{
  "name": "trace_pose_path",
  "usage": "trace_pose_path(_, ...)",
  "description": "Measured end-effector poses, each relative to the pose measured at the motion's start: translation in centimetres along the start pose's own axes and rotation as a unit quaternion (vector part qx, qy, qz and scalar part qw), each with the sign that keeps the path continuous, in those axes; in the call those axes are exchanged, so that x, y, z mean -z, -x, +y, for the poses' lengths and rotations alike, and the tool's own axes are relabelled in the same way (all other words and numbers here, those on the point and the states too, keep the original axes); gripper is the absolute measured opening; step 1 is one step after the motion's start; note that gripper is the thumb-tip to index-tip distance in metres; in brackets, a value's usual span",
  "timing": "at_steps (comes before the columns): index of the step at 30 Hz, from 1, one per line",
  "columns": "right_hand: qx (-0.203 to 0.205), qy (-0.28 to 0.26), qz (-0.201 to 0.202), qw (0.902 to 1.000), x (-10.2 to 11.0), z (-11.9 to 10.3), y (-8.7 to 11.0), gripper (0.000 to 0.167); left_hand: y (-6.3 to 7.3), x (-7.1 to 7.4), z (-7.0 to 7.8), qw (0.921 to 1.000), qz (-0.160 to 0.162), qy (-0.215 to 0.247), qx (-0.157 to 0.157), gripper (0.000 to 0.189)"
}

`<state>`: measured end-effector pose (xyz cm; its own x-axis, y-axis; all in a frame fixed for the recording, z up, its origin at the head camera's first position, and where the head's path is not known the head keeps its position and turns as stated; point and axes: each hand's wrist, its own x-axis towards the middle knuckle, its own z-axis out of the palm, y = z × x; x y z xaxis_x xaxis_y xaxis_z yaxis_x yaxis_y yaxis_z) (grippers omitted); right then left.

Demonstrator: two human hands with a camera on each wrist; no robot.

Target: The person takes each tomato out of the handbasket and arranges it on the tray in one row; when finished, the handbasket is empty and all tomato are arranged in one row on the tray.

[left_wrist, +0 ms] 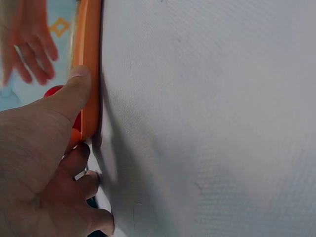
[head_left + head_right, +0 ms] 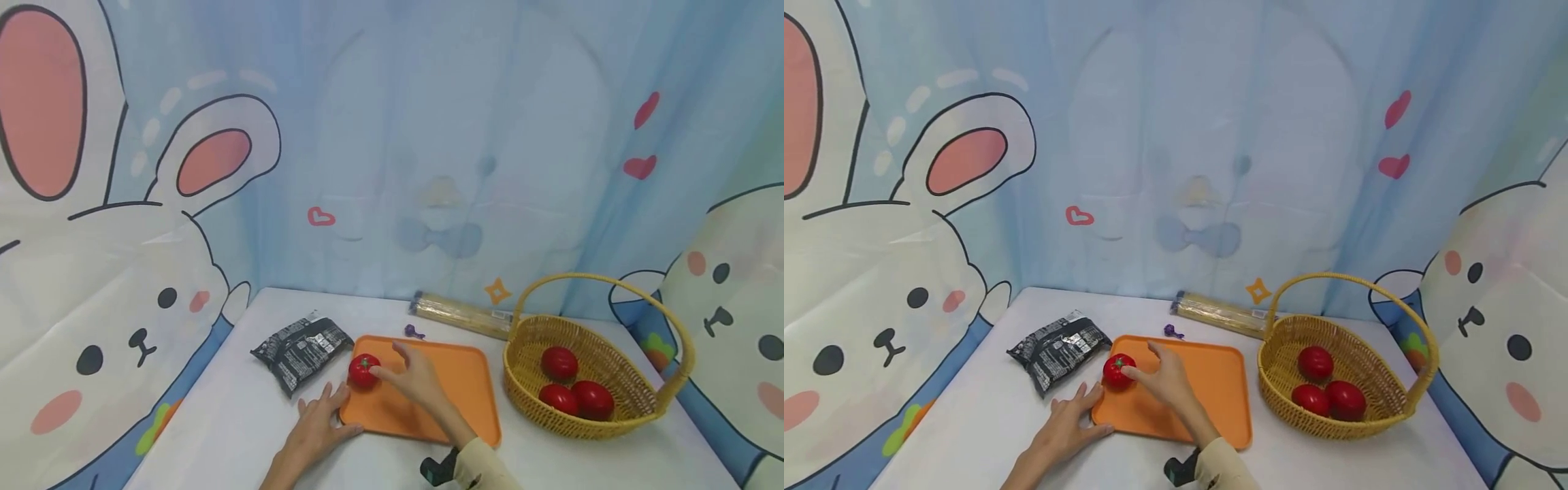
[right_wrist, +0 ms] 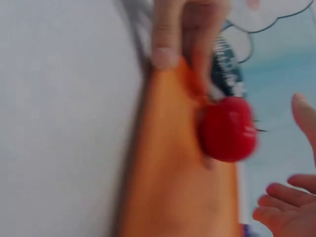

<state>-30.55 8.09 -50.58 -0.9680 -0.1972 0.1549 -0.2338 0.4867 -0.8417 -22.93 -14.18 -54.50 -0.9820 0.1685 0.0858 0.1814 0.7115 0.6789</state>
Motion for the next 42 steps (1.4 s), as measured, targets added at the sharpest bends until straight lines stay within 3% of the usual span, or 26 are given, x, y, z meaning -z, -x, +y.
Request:
trace_pose_path(4,0.077,0.012,-0.07,0.9945,6.4,-1.2,1.4,0.057,0.1,-0.4,0.0,0.9999,-0.002,0.004,-0.015,0.082)
trace_pose_path(7,0.148,0.038,-0.131,0.9796,11.9,-1.5,2.2,0.044,0.2,-0.5,0.1,0.9998,0.0,0.002,-0.019,0.083)
trace_pose_path(9,0.171,0.043,-0.163,0.9708,15.3,-1.4,2.4,0.038,0.2,-0.3,0.2,0.9998,0.004,0.0,-0.018,0.082)
trace_pose_path(15,0.128,0.025,-0.225,0.9656,23.9,1.1,2.2,0.036,0.3,0.3,0.3,0.9999,0.004,-0.005,-0.011,0.082)
trace_pose_path(17,0.119,0.042,-0.212,0.969,26.1,2.7,1.8,0.038,0.4,0.4,0.3,0.9999,0.003,-0.006,-0.009,0.081)
trace_pose_path(20,0.088,0.112,-0.156,0.9774,28.7,5.4,1.1,0.046,0.4,0.5,0.1,1.0,0.002,-0.007,-0.004,0.081)
trace_pose_path(22,0.047,0.165,-0.116,0.9782,29.9,7.2,0.5,0.055,0.4,0.5,0.1,1.0,0.003,-0.007,-0.004,0.081)
trace_pose_path(25,-0.017,0.219,-0.085,0.9718,31.4,9.6,-0.2,0.067,0.3,0.4,0.0,1.0,0.004,-0.007,-0.002,0.082)
trace_pose_path(28,-0.049,0.233,-0.071,0.9685,32.2,11.7,-1.0,0.073,0.3,0.5,-0.1,1.0,0.006,-0.006,-0.005,0.082)
trace_pose_path(34,-0.138,0.2,-0.076,0.967,31.8,14.1,-2.1,0.091,0.2,0.4,-0.3,0.9998,0.005,-0.005,-0.017,0.081)
trace_pose_path(38,-0.203,0.165,-0.095,0.9604,30.9,14.4,-2.4,0.075,0.1,0.2,-0.4,0.9999,0.002,-0.003,-0.016,0.08)
trace_pose_path(42,-0.216,0.134,-0.091,0.9628,30.0,14.2,-2.3,0.044,-0.1,0.3,-0.3,0.9999,-0.003,-0.007,-0.011,0.08)
